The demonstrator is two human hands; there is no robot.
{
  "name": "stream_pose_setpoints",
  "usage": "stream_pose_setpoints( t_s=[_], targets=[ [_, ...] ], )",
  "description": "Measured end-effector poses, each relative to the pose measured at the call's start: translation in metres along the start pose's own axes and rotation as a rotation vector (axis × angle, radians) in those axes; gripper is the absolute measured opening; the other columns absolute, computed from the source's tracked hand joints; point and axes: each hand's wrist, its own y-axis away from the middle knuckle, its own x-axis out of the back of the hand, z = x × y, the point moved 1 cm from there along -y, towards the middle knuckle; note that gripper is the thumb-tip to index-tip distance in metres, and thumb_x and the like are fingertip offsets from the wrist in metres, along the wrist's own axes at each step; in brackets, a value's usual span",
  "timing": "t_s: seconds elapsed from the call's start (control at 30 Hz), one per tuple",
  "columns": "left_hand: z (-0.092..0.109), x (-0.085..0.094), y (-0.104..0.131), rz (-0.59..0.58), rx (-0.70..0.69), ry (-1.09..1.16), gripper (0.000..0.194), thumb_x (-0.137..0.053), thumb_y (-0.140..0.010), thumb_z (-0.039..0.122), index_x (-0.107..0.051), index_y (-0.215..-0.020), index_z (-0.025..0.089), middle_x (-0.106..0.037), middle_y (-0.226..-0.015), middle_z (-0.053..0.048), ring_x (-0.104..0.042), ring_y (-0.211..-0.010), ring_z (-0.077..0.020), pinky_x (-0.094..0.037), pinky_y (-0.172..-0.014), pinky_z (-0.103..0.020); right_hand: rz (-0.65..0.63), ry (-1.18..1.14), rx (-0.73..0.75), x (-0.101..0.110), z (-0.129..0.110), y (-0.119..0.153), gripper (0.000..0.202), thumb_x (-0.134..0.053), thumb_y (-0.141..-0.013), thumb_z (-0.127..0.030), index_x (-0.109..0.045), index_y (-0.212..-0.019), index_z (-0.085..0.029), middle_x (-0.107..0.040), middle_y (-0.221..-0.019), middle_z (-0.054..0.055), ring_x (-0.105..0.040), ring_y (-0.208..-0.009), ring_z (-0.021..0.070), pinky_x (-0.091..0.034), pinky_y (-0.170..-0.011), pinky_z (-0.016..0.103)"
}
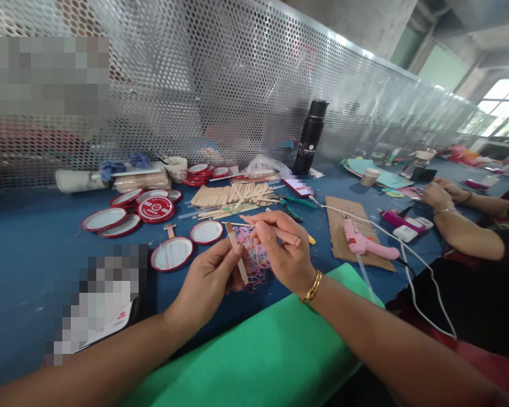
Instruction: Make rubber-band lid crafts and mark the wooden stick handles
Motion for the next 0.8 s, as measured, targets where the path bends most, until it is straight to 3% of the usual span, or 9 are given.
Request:
stream_pose_setpoints(
  t_s=[0.23,0.4,0.57,0.8],
  targets=[
    [-0.0031,-0.0012,-0.0005,-0.014,0.008,0.049,0.037,-0.061,-0.089,0.054,-0.057,-0.074,0.02,-0.06,-0.053,0.003,-0.054,-0.046,-0.0118,-0.044,-0.046,-0.022,-0.004,0.027,0.059,-0.0001,-0.0048,0.0003,0.013,-0.056,-0.096,-0.021,-0.068,-0.1,-0.023,-0.075,-0.089,0.001,-0.071,-0.082,0.0153,-0.057,-0.076,0.03],
    [-0.0044,-0.0017,-0.0013,-0.029,-0.018,0.039,0.036,-0.061,-0.09,0.051,-0.058,-0.073,0.019,-0.058,-0.055,0.003,-0.05,-0.048,-0.0106,-0.04,-0.046,-0.021,0.039,-0.015,-0.001,-0.0013,-0.001,0.0019,0.012,-0.06,-0.093,-0.023,-0.063,-0.105,-0.022,-0.072,-0.089,0.002,-0.069,-0.076,0.0157,-0.057,-0.067,0.029],
    [-0.0042,-0.0025,-0.0011,-0.034,-0.028,0.025,0.032,-0.065,-0.089,0.049,-0.059,-0.076,0.02,-0.058,-0.058,0.004,-0.049,-0.051,-0.0108,-0.038,-0.047,-0.021,0.022,0.044,0.042,-0.0015,-0.0025,0.0013,0.006,-0.06,-0.091,-0.02,-0.064,-0.095,-0.023,-0.071,-0.086,0.001,-0.068,-0.077,0.0157,-0.056,-0.07,0.03],
    [-0.005,-0.0016,0.001,0.003,-0.049,-0.023,0.043,-0.057,-0.092,0.057,-0.058,-0.069,0.02,-0.059,-0.055,0.002,-0.048,-0.05,-0.0124,-0.037,-0.048,-0.023,0.038,0.069,0.052,0.0019,-0.0035,-0.0004,0.008,-0.059,-0.091,-0.019,-0.065,-0.095,-0.022,-0.072,-0.086,0.001,-0.068,-0.076,0.0158,-0.055,-0.07,0.03]
  ],
)
